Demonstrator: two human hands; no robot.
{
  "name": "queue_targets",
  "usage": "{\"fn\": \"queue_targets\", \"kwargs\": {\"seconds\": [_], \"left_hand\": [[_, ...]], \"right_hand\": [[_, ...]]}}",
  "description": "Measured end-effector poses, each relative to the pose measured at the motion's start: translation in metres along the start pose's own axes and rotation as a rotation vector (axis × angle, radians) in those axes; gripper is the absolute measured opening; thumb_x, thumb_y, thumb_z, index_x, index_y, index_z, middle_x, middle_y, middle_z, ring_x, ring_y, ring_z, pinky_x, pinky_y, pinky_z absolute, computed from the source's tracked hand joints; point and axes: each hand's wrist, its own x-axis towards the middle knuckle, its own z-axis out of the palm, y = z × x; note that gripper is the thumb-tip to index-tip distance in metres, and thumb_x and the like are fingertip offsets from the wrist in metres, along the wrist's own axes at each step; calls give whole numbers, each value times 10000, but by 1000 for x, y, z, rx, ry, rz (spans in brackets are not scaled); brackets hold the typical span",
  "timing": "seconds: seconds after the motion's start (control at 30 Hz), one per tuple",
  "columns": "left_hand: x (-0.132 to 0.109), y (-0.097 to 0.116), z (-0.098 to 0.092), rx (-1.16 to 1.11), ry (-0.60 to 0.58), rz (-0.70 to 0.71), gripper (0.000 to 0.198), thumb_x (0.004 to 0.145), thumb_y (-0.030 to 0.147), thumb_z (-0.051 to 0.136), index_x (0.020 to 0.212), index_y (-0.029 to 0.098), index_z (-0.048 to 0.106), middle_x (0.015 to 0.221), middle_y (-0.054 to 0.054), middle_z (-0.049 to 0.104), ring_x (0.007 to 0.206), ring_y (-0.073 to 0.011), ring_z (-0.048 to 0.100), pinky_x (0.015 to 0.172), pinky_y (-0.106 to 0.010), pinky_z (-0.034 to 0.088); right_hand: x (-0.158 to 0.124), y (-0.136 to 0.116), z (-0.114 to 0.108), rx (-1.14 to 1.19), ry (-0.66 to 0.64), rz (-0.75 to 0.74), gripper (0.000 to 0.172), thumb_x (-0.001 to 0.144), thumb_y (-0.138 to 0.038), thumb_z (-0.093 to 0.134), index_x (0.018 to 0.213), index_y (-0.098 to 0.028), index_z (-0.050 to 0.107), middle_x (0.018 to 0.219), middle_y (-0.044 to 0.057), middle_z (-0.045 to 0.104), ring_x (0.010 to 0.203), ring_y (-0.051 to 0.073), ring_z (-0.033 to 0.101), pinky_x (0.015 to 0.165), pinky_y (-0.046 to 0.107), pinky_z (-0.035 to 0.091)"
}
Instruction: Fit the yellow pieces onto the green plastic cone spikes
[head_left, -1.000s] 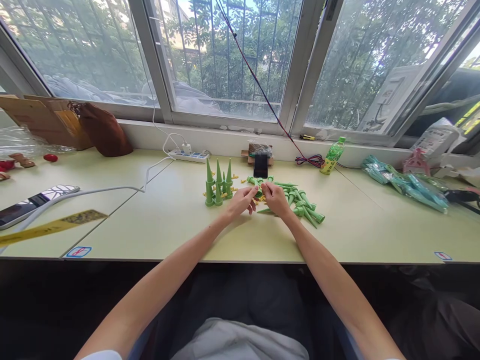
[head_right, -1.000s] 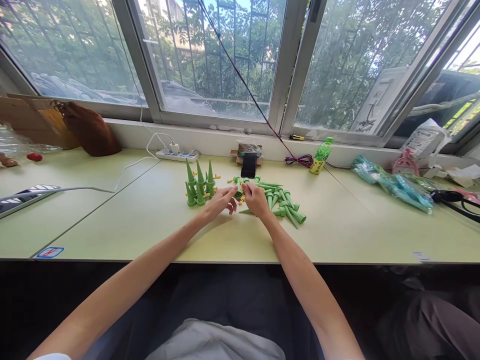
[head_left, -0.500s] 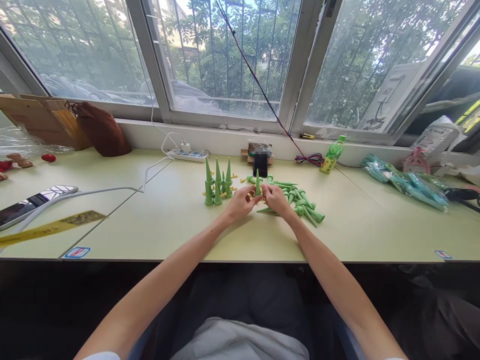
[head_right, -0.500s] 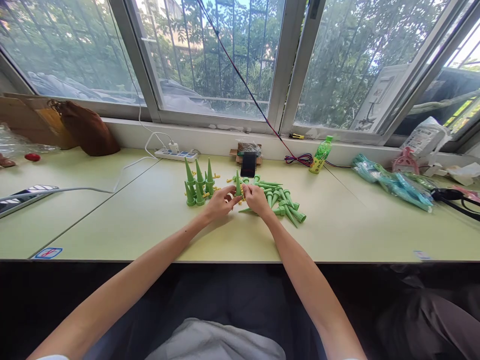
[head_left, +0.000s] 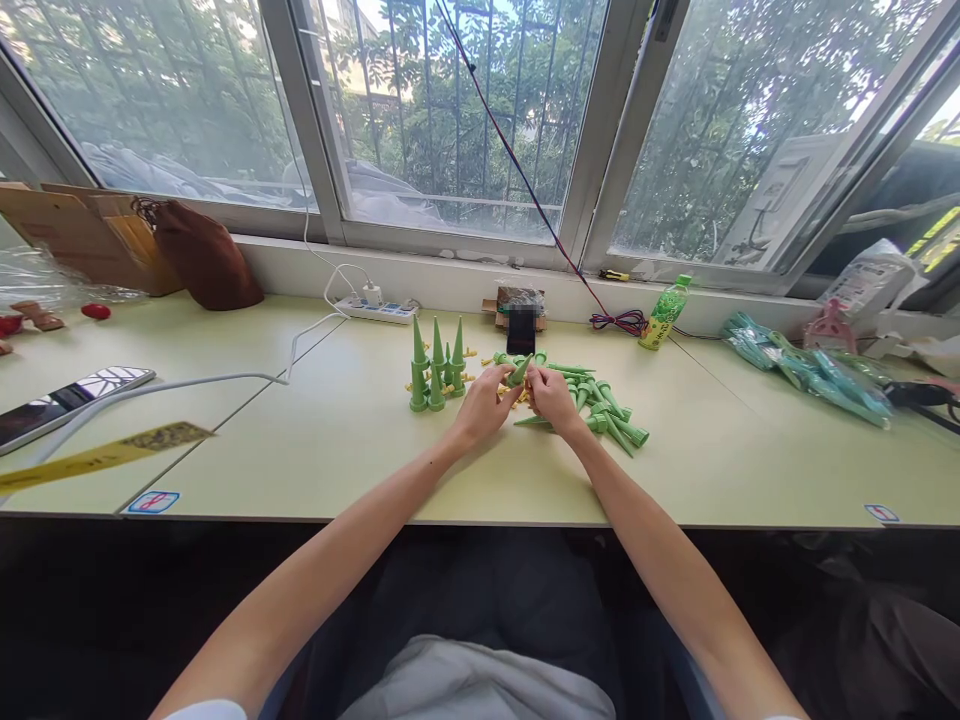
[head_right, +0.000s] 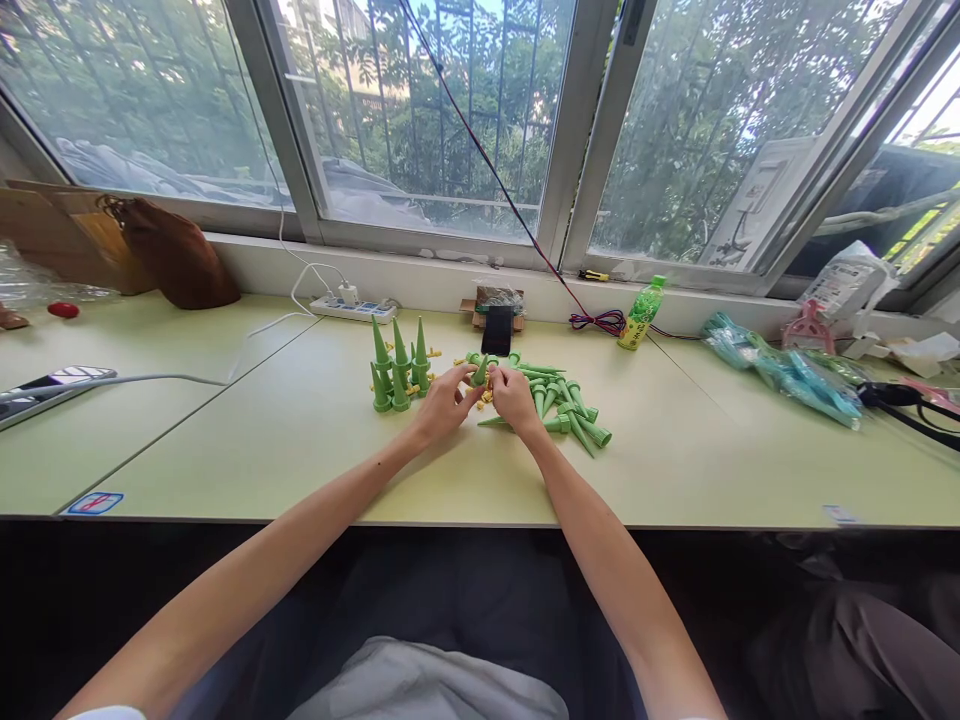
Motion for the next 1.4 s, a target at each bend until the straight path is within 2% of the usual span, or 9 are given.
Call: {"fn": "queue_targets", "kwargs": {"seconds": [0.07, 0.17, 0.3, 0.53, 0.8, 0.9, 1.03, 1.13, 1.4], "left_hand": [[1, 3, 0, -103, -26, -112, 304, 948, 396, 582, 1165, 182, 586, 934, -49, 668, 556, -93, 551, 544, -238, 475], [3, 7, -2, -271, -78, -306, 423, 976, 564, 450, 954, 167, 596, 886, -51, 665, 450, -79, 532, 400, -226, 388], [5, 10, -8, -515, -185, -513, 611, 900, 726, 457, 769, 145, 587, 768, -60, 633, 402, -83, 511, 321, -217, 271], [5, 13, -14, -726, -270, -588, 611, 758, 751, 652, 743, 146, 565, 737, -54, 633, 440, -60, 494, 357, -190, 314], [3, 9, -15, -602, -251, -435, 552, 754, 690, 701, 787, 158, 557, 760, -35, 627, 459, -64, 518, 369, -201, 364], [1, 8, -15, -496, -203, -329, 503, 769, 642, 712, 801, 174, 532, 732, -7, 595, 463, -76, 527, 360, -206, 364], [1, 6, -13, -366, -96, -195, 438, 783, 570, 728, 833, 179, 535, 852, -10, 621, 489, -56, 519, 425, -210, 429], [2, 3, -11, -250, -46, -92, 363, 827, 511, 707, 865, 183, 556, 872, -8, 627, 533, -60, 508, 514, -221, 478], [2, -7, -14, 44, 5, 260, 113, 934, 292, 623, 977, 187, 617, 959, -35, 608, 590, -79, 526, 613, -238, 460]], "right_hand": [[1, -1, -1, -8, 75, 31, 527, 966, -641, 329, 630, -241, 400, 492, -20, 402, 484, 146, 394, 493, 284, 330], [0, -6, -4, -52, 133, 26, 516, 955, -631, 365, 631, -233, 414, 530, -14, 437, 531, 144, 397, 543, 282, 330], [-3, -14, -6, -99, 90, -33, 472, 971, -573, 375, 646, -230, 394, 576, -16, 454, 553, 136, 386, 569, 275, 315], [-8, -17, -5, -96, 24, -68, 434, 994, -524, 364, 670, -235, 371, 586, -16, 446, 563, 142, 385, 570, 272, 323], [-8, -16, -4, -53, -1, -33, 452, 995, -529, 361, 651, -236, 371, 561, -19, 432, 535, 143, 382, 573, 291, 321], [-6, -14, -4, -20, -9, -10, 478, 983, -570, 355, 639, -238, 356, 552, -19, 404, 535, 145, 373, 559, 294, 308], [-5, -11, -4, -12, -21, 17, 524, 963, -633, 346, 620, -238, 347, 547, -8, 407, 549, 151, 379, 547, 295, 300], [-4, -8, -4, 15, -54, 42, 511, 968, -612, 354, 616, -241, 362, 533, 2, 428, 548, 160, 402, 533, 297, 309], [-4, -6, -2, 51, -96, 70, 485, 977, -536, 372, 595, -239, 382, 499, -2, 428, 495, 149, 393, 497, 294, 306]]}}
